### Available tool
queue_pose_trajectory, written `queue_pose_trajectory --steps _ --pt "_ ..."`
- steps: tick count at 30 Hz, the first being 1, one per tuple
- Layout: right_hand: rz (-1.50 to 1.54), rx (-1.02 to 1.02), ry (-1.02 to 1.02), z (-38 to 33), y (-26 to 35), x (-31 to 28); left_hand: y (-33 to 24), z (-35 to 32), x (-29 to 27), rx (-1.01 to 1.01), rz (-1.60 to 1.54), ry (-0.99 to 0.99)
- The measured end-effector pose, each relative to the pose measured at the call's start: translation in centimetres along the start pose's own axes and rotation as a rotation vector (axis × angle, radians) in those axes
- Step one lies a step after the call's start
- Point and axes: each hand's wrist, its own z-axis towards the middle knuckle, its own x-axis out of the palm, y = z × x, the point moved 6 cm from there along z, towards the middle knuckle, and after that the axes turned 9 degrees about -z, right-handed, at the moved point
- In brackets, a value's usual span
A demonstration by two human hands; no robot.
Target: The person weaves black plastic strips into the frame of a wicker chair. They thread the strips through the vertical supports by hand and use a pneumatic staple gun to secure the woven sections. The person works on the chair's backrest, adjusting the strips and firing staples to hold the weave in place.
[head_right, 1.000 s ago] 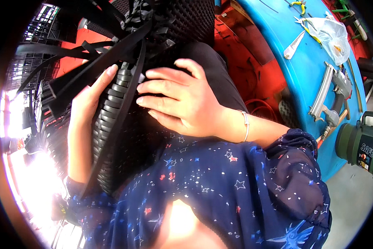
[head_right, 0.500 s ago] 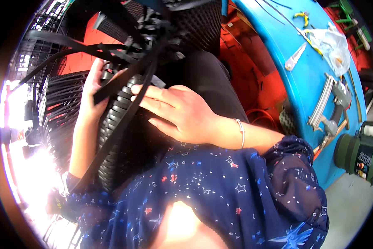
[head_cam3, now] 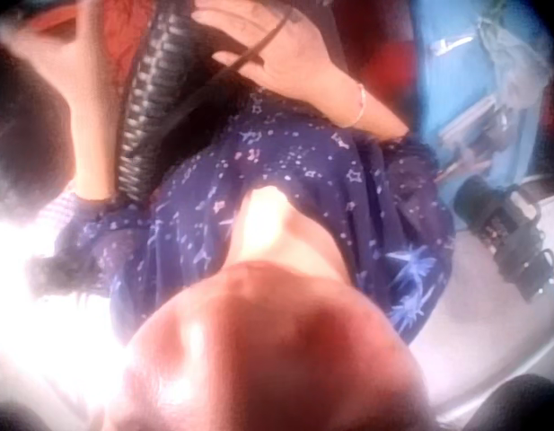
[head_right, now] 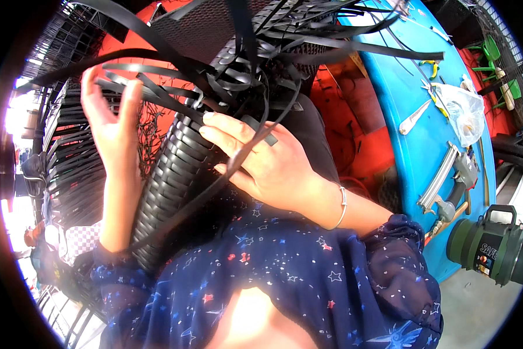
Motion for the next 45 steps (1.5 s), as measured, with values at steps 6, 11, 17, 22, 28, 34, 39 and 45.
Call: queue_pose_trajectory --steps 6,11,17,22,28,34,39,45 --pt "0.032 0.011 0.005 -0.1 0.1 0.0 2.1 -0.6 -1.4 -0.285 -0.834 -0.343" --pt "0.047 0.007 -0.009 -0.1 0.2 0.0 3.6 -1.2 -1.5 -0.34 -0.78 -0.371" --pt "0.069 -0.049 -0.102 -0.6 -0.4 0.1 1.9 -1.3 -0.4 -0.252 -0.897 0.052" --pt "0.076 -0.005 -0.079 -1.5 -0.4 0.7 -1.1 -3.3 3.8 -0.362 -0.49 0.515" --pt "0.106 -0.042 -0.135 -1.4 -0.8 0.6 -1.6 -2.8 4.4 -0.28 -0.346 0.498" --pt "0.135 -0.102 -0.12 -3.0 -0.8 1.2 -2.1 -2.1 3.9 -0.208 -0.269 0.508" --pt "0.18 -0.039 -0.101 -3.5 -1.3 1.5 -2.0 -2.7 4.4 -0.354 -0.309 0.477" --pt "0.185 0.039 -0.368 -2.2 -2.9 -0.9 -2.3 -3.0 4.9 -0.293 -0.37 0.492"
